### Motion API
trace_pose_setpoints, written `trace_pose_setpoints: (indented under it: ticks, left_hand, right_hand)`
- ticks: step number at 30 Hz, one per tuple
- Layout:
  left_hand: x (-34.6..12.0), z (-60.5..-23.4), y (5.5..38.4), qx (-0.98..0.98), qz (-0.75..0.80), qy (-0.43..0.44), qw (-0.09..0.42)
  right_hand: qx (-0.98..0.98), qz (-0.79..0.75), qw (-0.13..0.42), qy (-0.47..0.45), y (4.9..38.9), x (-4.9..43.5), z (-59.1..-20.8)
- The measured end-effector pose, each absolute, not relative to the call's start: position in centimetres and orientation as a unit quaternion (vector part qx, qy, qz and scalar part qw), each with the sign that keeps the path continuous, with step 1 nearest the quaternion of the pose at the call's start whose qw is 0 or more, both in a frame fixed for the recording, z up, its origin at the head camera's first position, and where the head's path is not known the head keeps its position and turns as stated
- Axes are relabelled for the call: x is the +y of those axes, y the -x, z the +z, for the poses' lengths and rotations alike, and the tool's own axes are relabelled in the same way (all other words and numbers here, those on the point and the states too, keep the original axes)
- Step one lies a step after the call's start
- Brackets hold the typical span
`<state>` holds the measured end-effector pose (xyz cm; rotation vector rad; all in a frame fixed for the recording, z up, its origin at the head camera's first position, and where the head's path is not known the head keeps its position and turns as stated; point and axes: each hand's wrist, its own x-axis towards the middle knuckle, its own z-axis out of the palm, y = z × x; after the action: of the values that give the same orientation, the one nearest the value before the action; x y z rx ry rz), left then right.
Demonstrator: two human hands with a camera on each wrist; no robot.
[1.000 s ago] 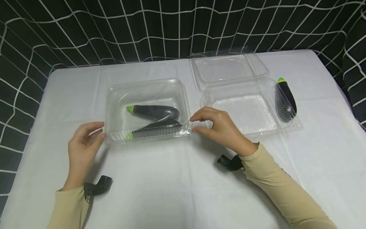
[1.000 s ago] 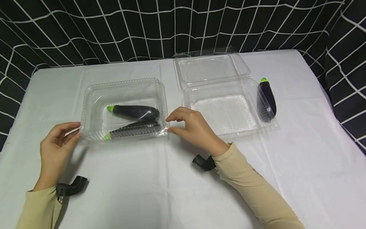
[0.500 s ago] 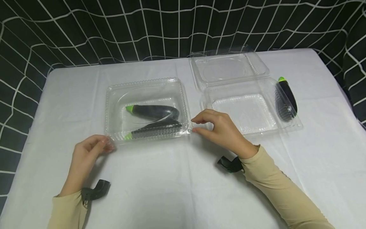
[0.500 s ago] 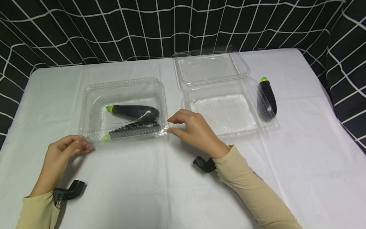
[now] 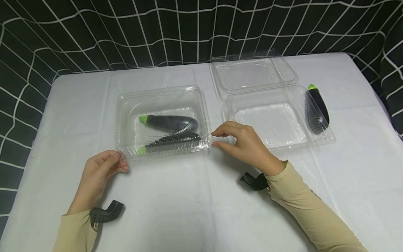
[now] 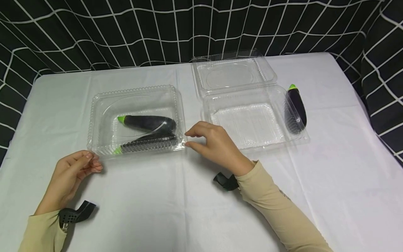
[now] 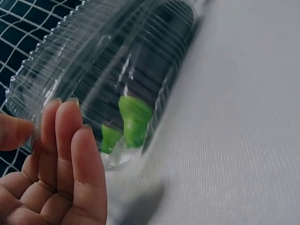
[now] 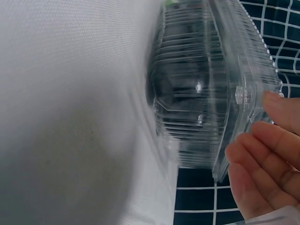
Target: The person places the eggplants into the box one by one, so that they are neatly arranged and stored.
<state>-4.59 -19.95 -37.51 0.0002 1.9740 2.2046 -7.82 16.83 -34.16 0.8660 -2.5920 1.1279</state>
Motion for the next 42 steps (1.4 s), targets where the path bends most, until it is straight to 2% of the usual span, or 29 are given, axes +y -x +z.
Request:
trace_pose_setpoints:
  ticks: [8,18,25,33,39,42]
  left_hand:
    - [-19.9,-37.6,4.5,0.661,0.744,0.008,0.095]
    - [-19.3,-37.9,4.4,0.685,0.728,0.021,0.035]
    - [-19.0,-38.0,4.5,0.706,0.708,0.029,0.016]
    - [-18.8,-38.0,3.6,0.738,0.673,0.032,0.041]
    - [-17.4,-38.1,2.3,0.773,0.632,0.009,0.053]
    - [-15.8,-38.0,1.8,0.776,0.628,-0.029,0.058]
  right_hand:
    - [-0.871,0.387,0.089,-0.289,7.7,16.8,-34.3]
    - [-0.869,0.388,0.089,-0.292,7.9,16.7,-34.4]
    - [-0.866,0.387,0.103,-0.300,7.8,16.7,-34.4]
    - [-0.863,0.386,0.108,-0.308,7.7,17.0,-34.2]
    - [-0.867,0.381,0.125,-0.298,7.8,18.2,-33.3]
    - [-0.872,0.373,0.141,-0.283,8.0,19.2,-32.9]
